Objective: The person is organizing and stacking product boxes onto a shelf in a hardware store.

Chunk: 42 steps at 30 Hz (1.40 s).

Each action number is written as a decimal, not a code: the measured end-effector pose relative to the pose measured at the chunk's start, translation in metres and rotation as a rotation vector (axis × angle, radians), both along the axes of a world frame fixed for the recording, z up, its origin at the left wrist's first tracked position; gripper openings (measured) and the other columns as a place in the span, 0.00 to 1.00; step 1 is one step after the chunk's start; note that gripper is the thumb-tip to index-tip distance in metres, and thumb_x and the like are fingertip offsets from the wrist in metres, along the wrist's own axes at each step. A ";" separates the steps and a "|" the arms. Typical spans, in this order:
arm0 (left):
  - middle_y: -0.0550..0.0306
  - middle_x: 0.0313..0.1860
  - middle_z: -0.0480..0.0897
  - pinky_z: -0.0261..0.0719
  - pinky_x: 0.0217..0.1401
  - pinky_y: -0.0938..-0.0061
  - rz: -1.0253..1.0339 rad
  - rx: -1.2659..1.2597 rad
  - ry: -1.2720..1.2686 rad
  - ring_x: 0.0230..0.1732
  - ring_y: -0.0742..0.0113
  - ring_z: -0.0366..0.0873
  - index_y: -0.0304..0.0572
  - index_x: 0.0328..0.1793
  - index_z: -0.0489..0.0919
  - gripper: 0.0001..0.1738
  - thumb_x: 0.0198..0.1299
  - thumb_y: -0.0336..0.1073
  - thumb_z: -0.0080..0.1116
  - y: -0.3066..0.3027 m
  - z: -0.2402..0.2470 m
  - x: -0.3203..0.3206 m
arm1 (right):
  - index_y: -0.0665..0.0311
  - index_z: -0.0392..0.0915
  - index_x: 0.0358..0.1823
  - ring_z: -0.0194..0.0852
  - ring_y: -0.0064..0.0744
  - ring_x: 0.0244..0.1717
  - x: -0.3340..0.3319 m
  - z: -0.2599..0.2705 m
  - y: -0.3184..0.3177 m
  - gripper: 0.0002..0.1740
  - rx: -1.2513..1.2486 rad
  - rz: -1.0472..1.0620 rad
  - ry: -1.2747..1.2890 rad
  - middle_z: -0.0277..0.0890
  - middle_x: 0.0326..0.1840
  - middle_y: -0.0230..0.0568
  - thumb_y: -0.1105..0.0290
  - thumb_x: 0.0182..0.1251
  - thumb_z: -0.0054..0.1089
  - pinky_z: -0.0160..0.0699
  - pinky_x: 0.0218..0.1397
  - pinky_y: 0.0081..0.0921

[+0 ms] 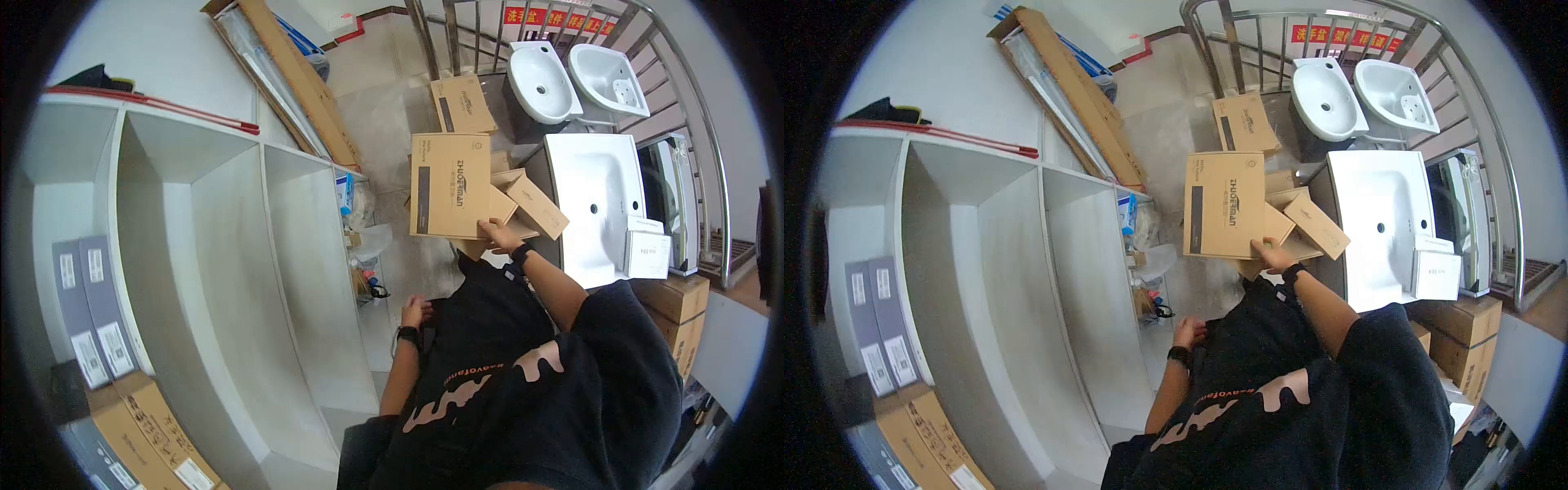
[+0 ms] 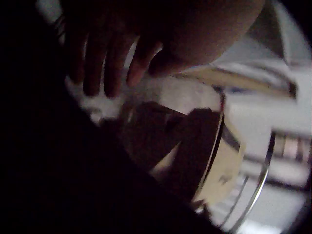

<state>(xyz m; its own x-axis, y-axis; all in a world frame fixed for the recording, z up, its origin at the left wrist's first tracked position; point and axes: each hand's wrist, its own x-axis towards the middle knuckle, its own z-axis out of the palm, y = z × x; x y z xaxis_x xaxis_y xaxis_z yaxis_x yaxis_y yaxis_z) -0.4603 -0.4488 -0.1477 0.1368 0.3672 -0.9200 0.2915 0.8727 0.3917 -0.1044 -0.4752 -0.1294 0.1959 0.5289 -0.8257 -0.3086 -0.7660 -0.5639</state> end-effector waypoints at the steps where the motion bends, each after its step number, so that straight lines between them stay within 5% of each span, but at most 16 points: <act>1: 0.51 0.43 0.81 0.80 0.35 0.68 -0.097 0.104 0.000 0.38 0.59 0.82 0.42 0.57 0.72 0.21 0.65 0.46 0.53 0.018 -0.002 0.004 | 0.59 0.49 0.74 0.78 0.52 0.53 0.002 0.006 0.003 0.51 -0.028 0.086 -0.035 0.65 0.66 0.60 0.33 0.60 0.55 0.82 0.49 0.46; 3: 0.51 0.44 0.81 0.80 0.36 0.67 -0.205 0.204 0.003 0.38 0.59 0.82 0.42 0.58 0.72 0.24 0.64 0.50 0.55 0.056 0.001 0.020 | 0.63 0.46 0.75 0.74 0.54 0.57 -0.004 0.019 0.009 0.57 -0.032 0.071 -0.069 0.66 0.65 0.62 0.30 0.57 0.54 0.79 0.53 0.48; 5: 0.49 0.53 0.79 0.78 0.48 0.62 0.084 0.067 -0.127 0.49 0.57 0.80 0.43 0.64 0.69 0.33 0.62 0.58 0.55 0.090 0.016 0.042 | 0.68 0.48 0.75 0.67 0.59 0.64 -0.012 0.009 0.012 0.60 0.012 -0.036 -0.130 0.67 0.64 0.63 0.28 0.55 0.54 0.73 0.61 0.48; 6: 0.49 0.53 0.79 0.78 0.48 0.62 0.068 0.056 -0.119 0.49 0.57 0.80 0.43 0.64 0.69 0.33 0.62 0.58 0.55 0.103 0.020 0.052 | 0.68 0.48 0.75 0.67 0.59 0.64 -0.014 0.000 0.011 0.60 0.000 -0.052 -0.122 0.67 0.64 0.63 0.28 0.55 0.54 0.73 0.61 0.48; 8: 0.45 0.66 0.70 0.69 0.63 0.54 0.019 0.204 0.014 0.65 0.54 0.69 0.44 0.72 0.63 0.44 0.59 0.66 0.54 0.131 0.020 0.077 | 0.69 0.54 0.73 0.59 0.59 0.70 -0.008 -0.019 0.015 0.59 0.020 0.030 -0.266 0.65 0.67 0.64 0.29 0.53 0.58 0.66 0.68 0.44; 12: 0.44 0.75 0.58 0.53 0.72 0.44 -0.217 0.112 -0.036 0.77 0.49 0.50 0.42 0.76 0.56 0.57 0.51 0.75 0.55 0.171 0.009 0.118 | 0.70 0.58 0.72 0.59 0.54 0.71 -0.007 -0.022 0.024 0.56 -0.041 0.019 -0.487 0.63 0.68 0.63 0.31 0.53 0.61 0.61 0.71 0.39; 16: 0.42 0.77 0.56 0.54 0.74 0.53 -0.278 0.136 -0.045 0.76 0.49 0.54 0.33 0.76 0.55 0.59 0.52 0.71 0.59 0.182 0.012 0.146 | 0.69 0.59 0.71 0.60 0.43 0.71 -0.008 0.011 0.032 0.50 0.172 -0.169 -0.166 0.64 0.69 0.56 0.36 0.60 0.58 0.56 0.73 0.34; 17: 0.42 0.73 0.63 0.59 0.72 0.61 -0.267 0.126 -0.243 0.73 0.51 0.61 0.30 0.75 0.57 0.56 0.53 0.66 0.63 0.187 0.025 0.147 | 0.69 0.59 0.71 0.61 0.41 0.71 -0.010 0.010 0.030 0.48 0.254 -0.253 -0.097 0.66 0.68 0.53 0.37 0.63 0.57 0.56 0.73 0.33; 21: 0.48 0.64 0.72 0.68 0.64 0.63 -0.267 0.241 -0.114 0.65 0.56 0.69 0.32 0.70 0.64 0.50 0.51 0.62 0.67 0.197 0.028 0.141 | 0.69 0.55 0.72 0.67 0.35 0.64 -0.003 0.047 0.037 0.48 0.206 -0.336 0.000 0.71 0.63 0.49 0.40 0.64 0.59 0.64 0.66 0.30; 22: 0.44 0.76 0.57 0.45 0.77 0.51 -0.345 0.117 -0.186 0.77 0.50 0.51 0.31 0.76 0.51 0.62 0.49 0.69 0.64 0.206 0.022 0.136 | 0.68 0.56 0.72 0.69 0.34 0.61 0.000 0.050 0.039 0.48 0.123 -0.336 -0.041 0.71 0.62 0.48 0.40 0.63 0.59 0.67 0.64 0.31; 25: 0.52 0.66 0.70 0.71 0.55 0.63 -0.389 0.067 -0.154 0.59 0.57 0.74 0.42 0.74 0.60 0.56 0.48 0.70 0.64 0.222 0.039 0.136 | 0.66 0.62 0.70 0.74 0.34 0.57 0.009 0.068 0.053 0.47 0.077 -0.354 -0.077 0.73 0.61 0.45 0.36 0.61 0.58 0.73 0.59 0.33; 28: 0.63 0.43 0.82 0.65 0.27 0.81 -0.338 -0.047 -0.232 0.35 0.68 0.80 0.57 0.64 0.72 0.40 0.50 0.70 0.63 0.238 0.045 0.144 | 0.65 0.63 0.70 0.74 0.39 0.60 0.015 0.111 0.069 0.46 0.136 -0.271 0.145 0.72 0.63 0.44 0.35 0.63 0.54 0.73 0.61 0.35; 31: 0.64 0.39 0.83 0.65 0.24 0.79 -0.423 -0.184 -0.308 0.27 0.66 0.79 0.61 0.62 0.73 0.35 0.53 0.68 0.61 0.255 0.049 0.145 | 0.65 0.63 0.70 0.73 0.40 0.61 0.012 0.108 0.078 0.45 0.247 -0.341 0.130 0.72 0.64 0.45 0.36 0.62 0.54 0.71 0.63 0.35; 35: 0.62 0.44 0.83 0.72 0.31 0.74 -0.415 -0.274 -0.348 0.36 0.63 0.81 0.60 0.62 0.74 0.35 0.53 0.67 0.61 0.250 0.046 0.144 | 0.69 0.65 0.68 0.73 0.36 0.61 0.009 0.118 0.082 0.41 0.340 -0.403 0.212 0.73 0.62 0.46 0.42 0.66 0.55 0.70 0.63 0.30; 37: 0.57 0.52 0.81 0.76 0.46 0.67 -0.158 -0.159 -0.370 0.49 0.59 0.79 0.58 0.62 0.73 0.33 0.55 0.64 0.62 0.230 0.057 0.147 | 0.71 0.66 0.66 0.73 0.34 0.60 0.008 0.114 0.080 0.39 0.348 -0.408 0.174 0.73 0.61 0.45 0.44 0.66 0.55 0.70 0.62 0.28; 42: 0.50 0.65 0.73 0.65 0.67 0.54 0.050 -0.190 -0.575 0.66 0.54 0.69 0.46 0.67 0.68 0.32 0.62 0.54 0.61 0.202 0.067 0.127 | 0.74 0.69 0.63 0.72 0.30 0.58 0.003 0.144 0.070 0.34 0.486 -0.362 0.073 0.74 0.59 0.43 0.50 0.69 0.55 0.69 0.62 0.25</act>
<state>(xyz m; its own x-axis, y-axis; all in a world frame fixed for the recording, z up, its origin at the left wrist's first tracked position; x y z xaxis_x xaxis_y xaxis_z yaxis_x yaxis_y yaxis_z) -0.3331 -0.2471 -0.0811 0.6180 0.2231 -0.7539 0.0360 0.9498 0.3106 -0.1017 -0.4049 0.0148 0.3857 0.7589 -0.5247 -0.5520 -0.2659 -0.7903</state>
